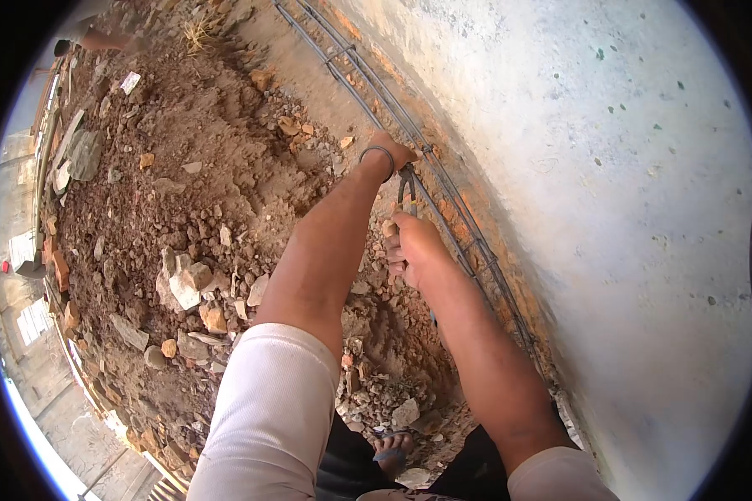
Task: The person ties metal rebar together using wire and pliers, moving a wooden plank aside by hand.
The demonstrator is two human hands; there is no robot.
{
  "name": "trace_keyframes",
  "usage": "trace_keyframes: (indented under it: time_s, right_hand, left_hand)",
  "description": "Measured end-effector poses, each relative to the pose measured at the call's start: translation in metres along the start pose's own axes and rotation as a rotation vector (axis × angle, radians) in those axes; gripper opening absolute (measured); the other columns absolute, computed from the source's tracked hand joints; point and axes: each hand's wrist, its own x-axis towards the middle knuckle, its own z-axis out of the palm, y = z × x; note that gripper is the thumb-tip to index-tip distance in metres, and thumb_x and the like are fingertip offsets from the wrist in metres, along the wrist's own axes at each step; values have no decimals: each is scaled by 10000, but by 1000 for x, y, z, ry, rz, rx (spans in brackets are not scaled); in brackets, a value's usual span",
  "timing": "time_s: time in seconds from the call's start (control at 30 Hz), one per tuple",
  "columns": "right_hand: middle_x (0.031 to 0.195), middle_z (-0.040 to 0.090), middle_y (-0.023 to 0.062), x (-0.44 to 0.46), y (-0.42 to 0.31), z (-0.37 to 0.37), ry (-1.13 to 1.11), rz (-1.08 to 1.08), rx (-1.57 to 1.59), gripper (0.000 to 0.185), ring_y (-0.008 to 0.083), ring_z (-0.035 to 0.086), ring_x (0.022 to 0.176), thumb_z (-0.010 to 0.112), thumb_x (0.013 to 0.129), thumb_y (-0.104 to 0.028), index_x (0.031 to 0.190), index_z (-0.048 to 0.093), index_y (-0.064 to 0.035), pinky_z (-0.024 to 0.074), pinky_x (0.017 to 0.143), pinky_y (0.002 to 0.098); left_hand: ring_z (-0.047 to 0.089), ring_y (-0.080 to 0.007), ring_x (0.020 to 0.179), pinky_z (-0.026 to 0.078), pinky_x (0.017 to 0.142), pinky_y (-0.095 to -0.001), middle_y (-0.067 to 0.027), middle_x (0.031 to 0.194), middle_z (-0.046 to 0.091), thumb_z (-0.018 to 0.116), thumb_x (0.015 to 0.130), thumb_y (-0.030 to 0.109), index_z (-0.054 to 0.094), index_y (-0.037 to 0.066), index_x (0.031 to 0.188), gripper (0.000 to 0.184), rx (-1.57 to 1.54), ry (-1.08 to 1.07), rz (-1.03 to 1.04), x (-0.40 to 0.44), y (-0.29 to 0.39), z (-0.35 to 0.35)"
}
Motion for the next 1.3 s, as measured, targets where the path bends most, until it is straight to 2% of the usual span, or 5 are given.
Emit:
trace_keyframes:
  time_s: [0.17,0.6,0.73,0.9,1.3]
  right_hand:
    - [562,366,-21,-18,-27,9,194,-13,-288,475,117,333,423,411,995,-538,826,440,-95,248,403,309]
    - [672,519,121,-30,-70,38,424,18,-1155,556,263,493,522,325,1009,-505,1044,538,7,436,498,458]
    - [663,546,135,-20,-91,52,441,147,-1607,614,278,511,526,310,990,-538,945,566,19,442,497,462]
    - [729,565,182,-16,-90,66,486,121,-1873,629,291,527,575,288,993,-524,943,566,38,430,520,460]
    - [909,662,293,-1,-69,85,396,68,-2710,412,407,675,800,405,920,-173,1170,611,81,519,651,540]
  left_hand:
    - [689,-295,971,564,799,-354,-236,1054,684,909,643,321,574,-137,1098,728,-92,13,-33,5,-5,4]
    - [679,-310,761,545,668,-384,-224,886,690,853,715,281,595,-102,1030,559,-425,-36,-105,-34,-11,4]
    - [602,-264,696,486,660,-391,-151,791,642,785,791,378,568,-35,902,479,-666,560,20,-70,-72,51]
    - [611,-282,853,491,762,-396,-197,924,632,739,827,403,554,-29,1006,503,-190,-60,333,-205,-125,55]
    - [617,-258,827,498,761,-389,-159,893,628,747,843,326,537,-25,990,434,-487,-69,412,-377,-203,111]
